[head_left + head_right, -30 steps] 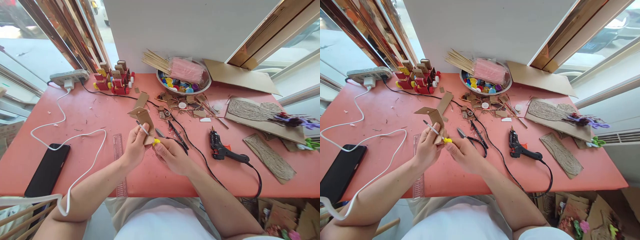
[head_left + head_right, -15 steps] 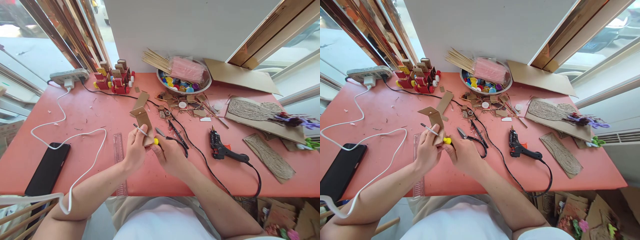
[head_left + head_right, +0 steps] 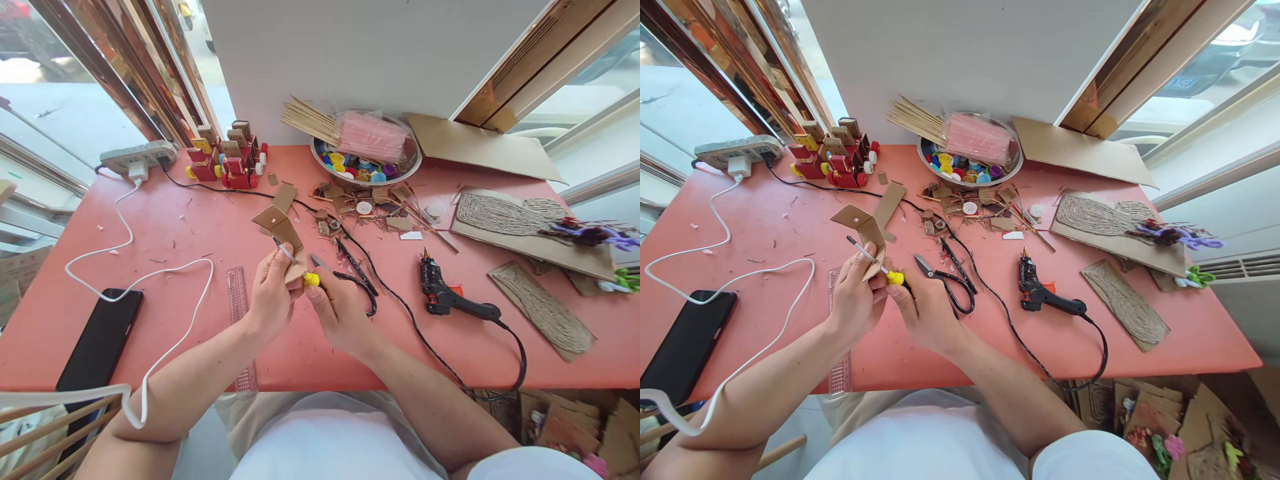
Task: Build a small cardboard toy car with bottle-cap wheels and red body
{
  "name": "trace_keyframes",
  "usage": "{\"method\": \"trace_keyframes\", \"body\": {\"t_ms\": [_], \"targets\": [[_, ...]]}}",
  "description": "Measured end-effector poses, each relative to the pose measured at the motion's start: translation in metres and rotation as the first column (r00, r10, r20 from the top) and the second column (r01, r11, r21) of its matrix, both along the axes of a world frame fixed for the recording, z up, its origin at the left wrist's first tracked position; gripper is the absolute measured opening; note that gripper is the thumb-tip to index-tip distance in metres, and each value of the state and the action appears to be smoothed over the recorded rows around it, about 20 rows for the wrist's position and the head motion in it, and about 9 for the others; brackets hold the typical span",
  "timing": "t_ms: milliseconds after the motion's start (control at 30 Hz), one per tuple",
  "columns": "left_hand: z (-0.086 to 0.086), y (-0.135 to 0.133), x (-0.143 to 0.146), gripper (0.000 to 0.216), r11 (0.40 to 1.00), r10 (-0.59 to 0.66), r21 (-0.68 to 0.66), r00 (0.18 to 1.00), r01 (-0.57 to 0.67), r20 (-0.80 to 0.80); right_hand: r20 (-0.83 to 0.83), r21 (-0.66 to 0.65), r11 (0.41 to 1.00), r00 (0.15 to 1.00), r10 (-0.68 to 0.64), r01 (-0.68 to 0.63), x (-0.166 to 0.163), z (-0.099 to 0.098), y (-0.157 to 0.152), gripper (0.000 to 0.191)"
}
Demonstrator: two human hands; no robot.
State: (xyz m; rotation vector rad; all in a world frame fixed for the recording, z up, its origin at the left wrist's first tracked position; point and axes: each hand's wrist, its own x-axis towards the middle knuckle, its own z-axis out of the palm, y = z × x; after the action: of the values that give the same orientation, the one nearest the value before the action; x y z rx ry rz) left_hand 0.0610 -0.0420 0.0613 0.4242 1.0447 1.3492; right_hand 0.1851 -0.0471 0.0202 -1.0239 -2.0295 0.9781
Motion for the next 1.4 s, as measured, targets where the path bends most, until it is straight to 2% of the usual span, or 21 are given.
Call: {"method": "trace_keyframes", "body": {"t_ms": [100,167,333,467,700,900,1033,1133,1233,1400], "targets": [[0.004,-0.002,0.0,0.073,0.997,-0.01,-0.083,1.0,0.012,0.027,-0.099,-0.034,0.999,0.995,0.004,-0.008,-0.002,0.002,0.0,0.036],[0.004,-0.003,-0.002,0.071,0.994,-0.044,-0.101,0.998,0.048,0.043,-0.105,-0.01,0.999,0.994,0.032,-0.033,0.0,0.0,0.001,0.036],[0.0,-0.005,-0.008,0.067,0.99,-0.125,-0.058,0.992,0.127,0.029,0.03,0.071,0.991,0.994,0.107,-0.109,0.009,-0.006,0.006,0.026],[-0.004,-0.003,-0.01,0.07,0.993,-0.117,0.008,0.993,0.117,-0.019,0.08,0.118,0.986,0.99,0.113,-0.122,0.01,-0.005,0.007,0.023],[-0.014,-0.002,-0.002,0.076,0.998,-0.007,0.059,0.996,0.012,-0.089,0.311,0.133,0.991,0.95,-0.022,-0.02,0.005,-0.007,0.008,0.028],[-0.016,-0.008,0.003,0.073,0.986,0.107,0.139,0.989,-0.093,-0.103,0.202,0.192,0.979,0.974,-0.102,0.062,0.001,-0.01,0.0,0.03],[-0.009,-0.007,-0.005,0.074,0.965,0.123,0.243,0.988,-0.098,-0.09,0.071,0.195,0.98,0.996,-0.057,0.042,0.001,-0.01,-0.003,0.038],[-0.004,-0.006,-0.008,0.074,0.97,0.094,0.23,0.991,-0.071,-0.092,0.029,0.17,0.985,1.0,0.002,-0.007,0.001,-0.01,-0.003,0.038],[-0.003,-0.007,-0.006,0.076,0.985,0.002,0.173,0.997,0.012,-0.078,0.019,0.162,0.987,1.0,0.02,-0.023,0.001,-0.008,-0.002,0.033],[-0.003,-0.007,-0.006,0.08,0.978,-0.12,0.161,0.99,0.13,-0.073,0.089,0.193,0.976,0.993,0.079,-0.096,0.008,-0.004,0.003,0.032]]}}
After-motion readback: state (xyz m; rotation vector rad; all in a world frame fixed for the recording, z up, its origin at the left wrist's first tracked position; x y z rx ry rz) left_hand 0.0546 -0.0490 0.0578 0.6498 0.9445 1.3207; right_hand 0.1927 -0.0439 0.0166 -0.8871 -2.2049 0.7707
